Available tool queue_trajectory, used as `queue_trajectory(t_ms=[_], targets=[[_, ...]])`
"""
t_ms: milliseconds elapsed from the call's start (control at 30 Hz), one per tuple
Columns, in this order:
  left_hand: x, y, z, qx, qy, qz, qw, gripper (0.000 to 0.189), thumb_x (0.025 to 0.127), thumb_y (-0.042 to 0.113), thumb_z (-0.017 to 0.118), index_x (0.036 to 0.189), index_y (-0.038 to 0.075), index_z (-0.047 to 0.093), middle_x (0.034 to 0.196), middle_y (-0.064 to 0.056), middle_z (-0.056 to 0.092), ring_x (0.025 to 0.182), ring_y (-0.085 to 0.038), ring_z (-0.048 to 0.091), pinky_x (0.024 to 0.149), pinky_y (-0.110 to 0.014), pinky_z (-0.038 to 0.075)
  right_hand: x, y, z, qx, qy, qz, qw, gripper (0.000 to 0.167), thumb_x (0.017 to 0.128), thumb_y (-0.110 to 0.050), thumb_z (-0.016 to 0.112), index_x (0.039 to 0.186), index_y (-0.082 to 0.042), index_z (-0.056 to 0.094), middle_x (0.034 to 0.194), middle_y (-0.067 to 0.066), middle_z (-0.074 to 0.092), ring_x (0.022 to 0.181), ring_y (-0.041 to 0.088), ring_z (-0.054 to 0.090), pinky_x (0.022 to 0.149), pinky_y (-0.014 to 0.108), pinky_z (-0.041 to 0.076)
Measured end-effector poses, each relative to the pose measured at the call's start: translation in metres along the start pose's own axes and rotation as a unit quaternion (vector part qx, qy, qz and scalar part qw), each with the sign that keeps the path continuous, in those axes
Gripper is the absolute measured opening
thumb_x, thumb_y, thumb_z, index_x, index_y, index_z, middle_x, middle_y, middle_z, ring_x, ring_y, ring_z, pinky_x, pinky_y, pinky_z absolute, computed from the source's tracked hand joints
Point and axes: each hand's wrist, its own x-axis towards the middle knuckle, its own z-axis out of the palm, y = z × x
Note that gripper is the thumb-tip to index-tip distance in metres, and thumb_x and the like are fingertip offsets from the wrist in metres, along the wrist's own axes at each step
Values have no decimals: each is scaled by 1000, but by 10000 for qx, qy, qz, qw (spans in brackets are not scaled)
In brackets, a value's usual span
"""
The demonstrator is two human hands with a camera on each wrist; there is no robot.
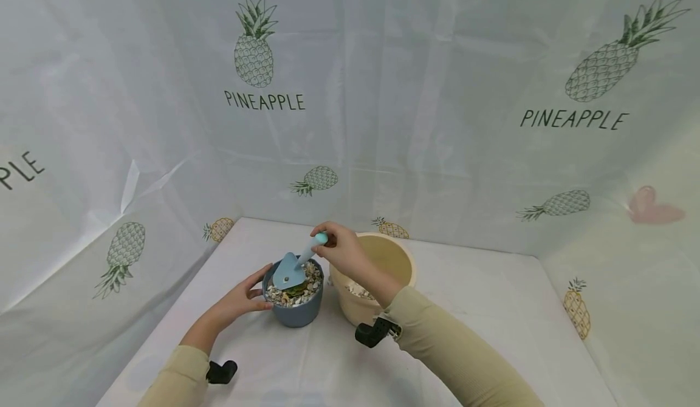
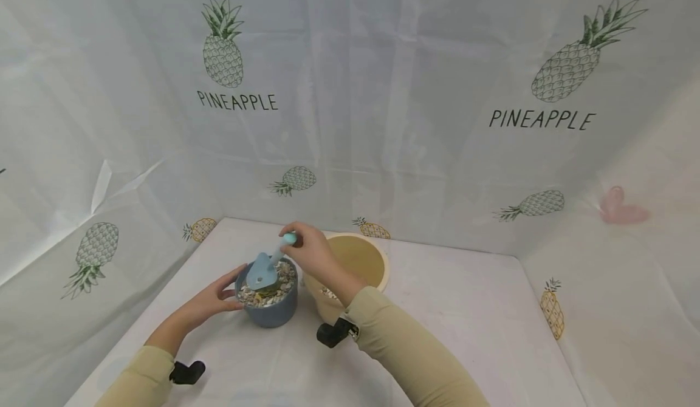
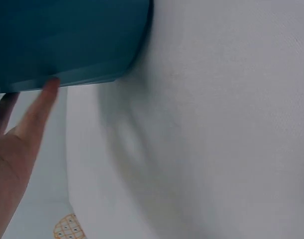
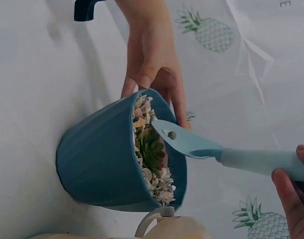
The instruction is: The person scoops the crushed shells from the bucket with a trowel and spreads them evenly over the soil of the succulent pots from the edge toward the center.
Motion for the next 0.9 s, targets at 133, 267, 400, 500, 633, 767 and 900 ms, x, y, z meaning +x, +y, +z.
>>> queue_trajectory(t_ms=[133,267,400,500,633,767,900], targets=[[-2,9,-2,239,149,94,9996,96,82,18,81,156,11,21,154,-28,23,131,-50,36,95,-53,47,-2,0,0,-39,-55,-111,9999,19,92,-5,68,110,-11,66,98,2,63,84,14,63,70,29,55],[-5,21,-4,673,548,323,9957,89,83,19,80,153,6,27,149,-30,31,129,-51,39,92,-53,49,-5,0,-2,96,-51,-181,9998,19,91,-3,69,109,-9,66,99,5,64,87,16,65,72,28,56],[-8,40,-1,933,1089,608,9878,80,83,19,80,149,8,35,145,-25,40,127,-46,44,95,-53,47,-11,0,-9,362,133,-279,9989,21,89,1,69,109,-5,66,102,10,65,89,19,66,74,29,56],[-9,59,8,946,1365,728,9834,73,83,20,80,145,11,42,138,-20,49,123,-41,49,97,-53,45,-18,1,-19,513,328,-317,9976,22,89,2,69,109,-5,66,105,12,64,90,21,65,75,30,56],[-8,83,28,753,1414,869,9833,62,85,20,78,138,9,49,127,-18,55,117,-39,54,94,-48,49,-29,1,-36,486,601,-204,9968,23,89,-1,70,111,-6,65,107,11,62,93,21,65,76,32,56],[-4,99,55,572,1395,963,9839,54,84,15,79,131,7,55,117,-16,60,110,-34,58,89,-40,52,-41,4,-55,333,847,-138,9958,25,89,-4,71,114,-6,64,110,11,62,94,22,66,78,31,56],[1,109,85,485,1449,979,9834,49,81,10,81,126,8,60,110,-14,64,104,-30,62,86,-37,53,-51,10,-72,426,1143,-150,9924,28,89,0,70,115,-3,62,114,14,61,96,24,67,80,30,56]])
